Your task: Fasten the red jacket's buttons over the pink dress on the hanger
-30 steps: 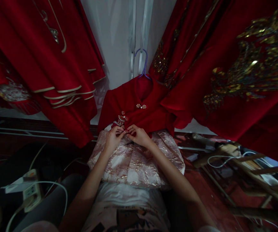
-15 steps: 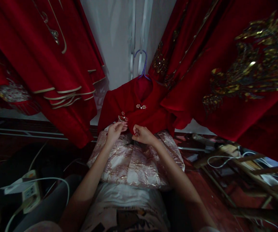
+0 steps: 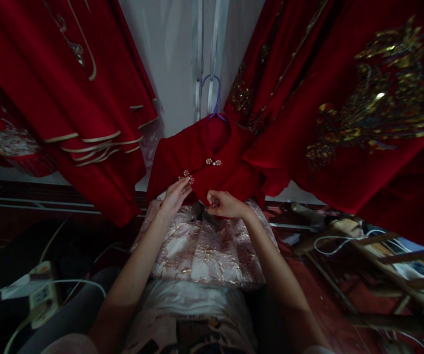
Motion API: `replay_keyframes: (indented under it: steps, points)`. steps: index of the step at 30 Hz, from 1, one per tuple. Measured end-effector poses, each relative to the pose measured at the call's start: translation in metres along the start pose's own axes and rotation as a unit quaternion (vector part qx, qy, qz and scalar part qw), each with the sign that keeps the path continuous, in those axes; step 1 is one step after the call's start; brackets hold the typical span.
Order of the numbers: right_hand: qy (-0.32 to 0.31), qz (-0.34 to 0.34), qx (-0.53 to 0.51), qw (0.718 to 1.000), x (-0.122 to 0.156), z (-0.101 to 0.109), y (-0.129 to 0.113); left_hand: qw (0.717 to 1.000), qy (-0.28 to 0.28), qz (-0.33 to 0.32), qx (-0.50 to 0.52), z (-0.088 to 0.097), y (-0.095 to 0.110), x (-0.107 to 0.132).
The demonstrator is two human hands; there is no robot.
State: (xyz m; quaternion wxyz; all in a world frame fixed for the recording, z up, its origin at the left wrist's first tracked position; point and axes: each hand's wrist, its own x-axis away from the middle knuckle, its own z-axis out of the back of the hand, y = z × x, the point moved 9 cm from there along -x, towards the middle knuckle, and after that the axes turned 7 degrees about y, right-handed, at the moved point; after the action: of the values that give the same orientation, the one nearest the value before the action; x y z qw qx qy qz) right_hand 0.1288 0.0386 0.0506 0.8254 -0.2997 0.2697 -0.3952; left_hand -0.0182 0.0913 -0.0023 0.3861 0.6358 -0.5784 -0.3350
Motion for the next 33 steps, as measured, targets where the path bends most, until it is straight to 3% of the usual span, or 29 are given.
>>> replay_keyframes:
  steps: [8,12,15,17,20,22,25,28,33]
  points:
    - [-0.017,-0.016,0.002,1.0,-0.001,-0.007,-0.001,0.995,0.093,-0.012,0.015,0.001,0.004,0.003]
    - [-0.051,-0.026,0.004,0.998,0.002,-0.009,0.001,0.998,0.046,-0.012,-0.051,-0.02,0.009,0.002]
    - [-0.111,-0.034,0.008,0.993,0.008,-0.015,0.005,0.974,-0.015,-0.123,-0.19,-0.05,0.034,0.0]
    - [-0.146,-0.041,0.008,0.988,0.012,-0.017,0.008,0.916,-0.045,-0.256,-0.305,-0.074,0.059,0.005]
    - [-0.17,-0.052,0.011,0.984,0.016,-0.018,0.011,0.77,-0.049,-0.409,-0.487,-0.105,0.083,0.017]
    - [-0.172,-0.056,0.016,0.983,0.016,-0.016,0.01,0.68,-0.049,-0.454,-0.574,-0.121,0.09,0.02]
    - [-0.172,-0.068,0.022,0.982,0.017,-0.014,0.009,0.591,-0.098,-0.498,-0.627,-0.142,0.095,0.023]
    - [-0.176,-0.084,0.024,0.981,0.019,-0.013,0.01,0.544,-0.165,-0.527,-0.631,-0.157,0.1,0.021]
    - [-0.189,-0.11,0.012,0.976,0.023,-0.013,0.018,0.525,-0.265,-0.512,-0.626,-0.165,0.101,0.01]
